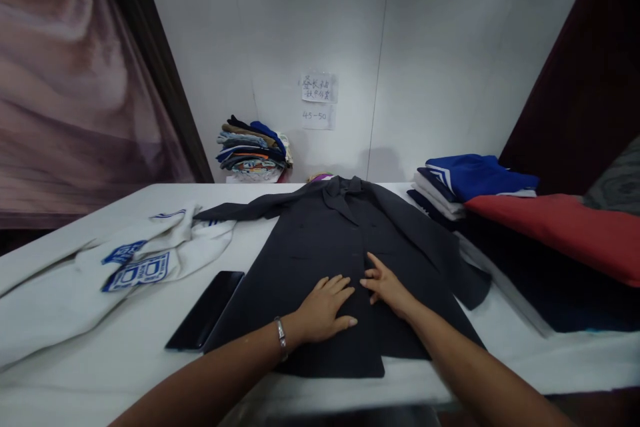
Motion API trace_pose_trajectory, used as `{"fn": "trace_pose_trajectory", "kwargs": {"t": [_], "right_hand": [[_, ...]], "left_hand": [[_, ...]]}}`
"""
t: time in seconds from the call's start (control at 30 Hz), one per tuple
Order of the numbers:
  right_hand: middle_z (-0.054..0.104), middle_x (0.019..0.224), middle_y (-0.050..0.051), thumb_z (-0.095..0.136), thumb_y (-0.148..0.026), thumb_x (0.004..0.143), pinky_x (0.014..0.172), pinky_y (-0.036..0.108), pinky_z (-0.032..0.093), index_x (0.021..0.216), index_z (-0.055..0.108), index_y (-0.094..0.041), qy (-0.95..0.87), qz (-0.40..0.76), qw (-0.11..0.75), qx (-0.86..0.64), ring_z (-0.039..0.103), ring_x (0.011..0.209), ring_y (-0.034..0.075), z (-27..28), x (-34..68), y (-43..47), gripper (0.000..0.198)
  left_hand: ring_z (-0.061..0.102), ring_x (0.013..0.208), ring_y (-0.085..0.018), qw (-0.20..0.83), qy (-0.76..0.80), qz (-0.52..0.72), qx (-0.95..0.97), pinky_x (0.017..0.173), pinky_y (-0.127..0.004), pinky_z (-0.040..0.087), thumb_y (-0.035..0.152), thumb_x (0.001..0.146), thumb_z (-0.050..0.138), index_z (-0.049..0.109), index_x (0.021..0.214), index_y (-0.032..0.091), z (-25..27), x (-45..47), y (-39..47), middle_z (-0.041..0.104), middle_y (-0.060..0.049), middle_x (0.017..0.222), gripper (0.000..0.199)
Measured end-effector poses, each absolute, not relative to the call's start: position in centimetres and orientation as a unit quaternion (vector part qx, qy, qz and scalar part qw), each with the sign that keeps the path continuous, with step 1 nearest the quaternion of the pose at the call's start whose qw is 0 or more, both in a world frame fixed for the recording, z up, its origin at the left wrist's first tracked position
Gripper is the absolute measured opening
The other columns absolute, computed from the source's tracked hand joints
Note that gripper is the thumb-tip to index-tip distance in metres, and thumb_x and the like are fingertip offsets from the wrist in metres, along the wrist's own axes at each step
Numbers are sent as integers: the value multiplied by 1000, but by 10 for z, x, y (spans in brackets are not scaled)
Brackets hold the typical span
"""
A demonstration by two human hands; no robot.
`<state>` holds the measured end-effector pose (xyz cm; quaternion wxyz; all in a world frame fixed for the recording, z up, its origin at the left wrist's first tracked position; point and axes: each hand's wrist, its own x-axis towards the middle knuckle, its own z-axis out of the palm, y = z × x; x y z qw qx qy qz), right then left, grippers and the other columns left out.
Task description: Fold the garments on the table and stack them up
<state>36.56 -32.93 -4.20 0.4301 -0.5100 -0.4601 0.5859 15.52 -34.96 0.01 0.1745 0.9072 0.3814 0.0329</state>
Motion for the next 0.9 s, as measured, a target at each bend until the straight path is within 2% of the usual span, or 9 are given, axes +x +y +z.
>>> {"fn": "trace_pose_trajectory", "kwargs": {"t": [0.1, 0.27, 0.37, 0.43, 0.53, 0.67, 0.9], "right_hand": [[57, 97, 3, 70, -26, 71, 46, 24, 55, 153, 17, -26, -469, 573, 416, -528, 58, 67, 12, -36, 369, -315, 97], [52, 130, 9, 66, -23, 74, 52, 29, 56, 154, 14, -29, -557, 439, 342, -617, 62, 71, 13, -33, 377, -275, 95], [55, 133, 8, 65, -25, 78, 73, 33, 57, 153, 18, -28, -616, 329, 266, -665, 66, 87, 18, -32, 374, -244, 89], [59, 131, 7, 64, -27, 81, 88, 33, 52, 153, 22, -26, -640, 264, 223, -686, 64, 103, 20, -28, 368, -221, 84], [58, 134, 11, 61, -32, 85, 98, 32, 44, 152, 25, -18, -652, 216, 180, -704, 58, 119, 22, -21, 359, -186, 77], [51, 141, 17, 59, -37, 87, 102, 31, 40, 149, 30, -11, -649, 195, 160, -718, 50, 129, 25, -15, 345, -144, 74], [58, 134, 14, 63, -35, 84, 97, 32, 43, 141, 44, -18, -647, 148, 144, -734, 55, 123, 27, -11, 316, -94, 62]], "left_hand": [[24, 145, -31, 180, 384, 34, 905, 116, -54, 19, 51, 88, 51, 47, 141, 19, -4, 153, -349, 35, -14, 154, 61], [21, 146, -31, 168, 398, 51, 900, 117, -58, 13, 56, 88, 50, 44, 143, 20, -9, 153, -341, 33, -15, 155, 67], [19, 146, -32, 174, 408, 38, 895, 117, -58, 11, 56, 87, 51, 41, 146, 19, -12, 156, -336, 30, -15, 156, 71], [19, 146, -32, 185, 407, 31, 894, 117, -59, 11, 57, 86, 51, 41, 145, 19, -10, 157, -333, 29, -15, 156, 71], [21, 146, -32, 202, 406, 22, 891, 116, -59, 13, 57, 87, 50, 45, 143, 19, -3, 155, -329, 31, -16, 155, 68], [21, 146, -31, 180, 425, 56, 886, 117, -60, 9, 58, 87, 50, 48, 141, 20, -10, 147, -321, 33, -15, 154, 67], [19, 147, -28, 179, 418, 117, 883, 119, -59, 5, 65, 88, 41, 42, 145, 26, -37, 140, -320, 32, -11, 156, 69]]}}
